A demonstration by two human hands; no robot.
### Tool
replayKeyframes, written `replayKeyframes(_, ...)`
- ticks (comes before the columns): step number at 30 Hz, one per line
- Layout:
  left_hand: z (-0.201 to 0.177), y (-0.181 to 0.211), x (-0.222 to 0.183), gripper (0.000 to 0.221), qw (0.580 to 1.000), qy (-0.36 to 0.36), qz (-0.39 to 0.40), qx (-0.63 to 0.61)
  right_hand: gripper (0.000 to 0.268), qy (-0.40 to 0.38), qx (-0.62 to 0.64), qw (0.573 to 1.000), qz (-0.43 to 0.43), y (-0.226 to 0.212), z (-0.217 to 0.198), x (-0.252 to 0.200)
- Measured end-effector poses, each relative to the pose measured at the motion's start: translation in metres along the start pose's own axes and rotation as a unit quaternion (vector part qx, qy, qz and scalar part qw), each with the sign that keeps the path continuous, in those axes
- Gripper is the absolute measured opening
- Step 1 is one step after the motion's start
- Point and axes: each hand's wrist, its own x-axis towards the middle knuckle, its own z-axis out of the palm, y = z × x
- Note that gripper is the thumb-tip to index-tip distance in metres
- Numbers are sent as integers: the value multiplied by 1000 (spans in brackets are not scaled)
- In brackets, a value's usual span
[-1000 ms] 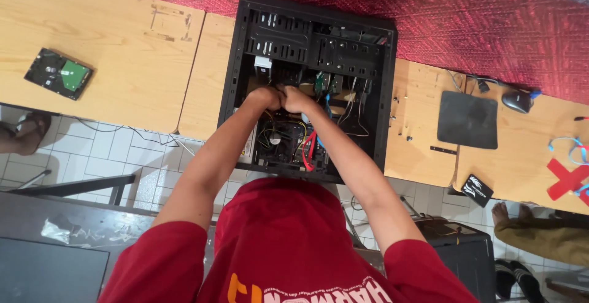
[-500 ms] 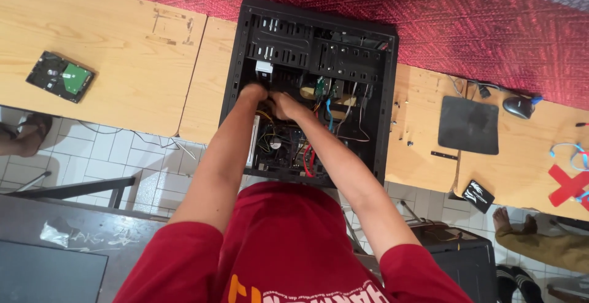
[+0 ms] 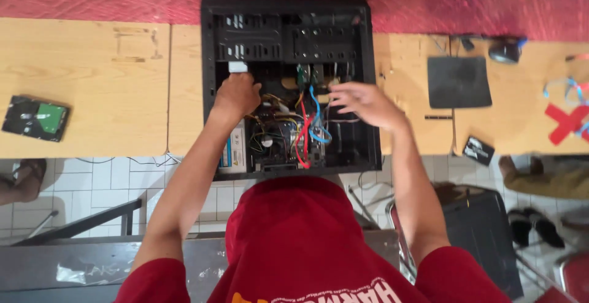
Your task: Connecting internal cables and securing components with a screwdriver inside a desktop PC case during a hardware inspection.
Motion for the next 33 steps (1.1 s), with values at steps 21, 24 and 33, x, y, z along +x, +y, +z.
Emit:
replayKeyframes(21,70,46,9,24,977,-160,106,93,19,285,-28,941,-182,65,22,31)
replayKeyframes(24,27,64,-12,26,980,-163,105,45,18,315,29,934,-164,52,22,17)
replayKeyframes(33,41,54,-14,25,947,-53,159,-273,20,262,-59,952,-144,58,30,31)
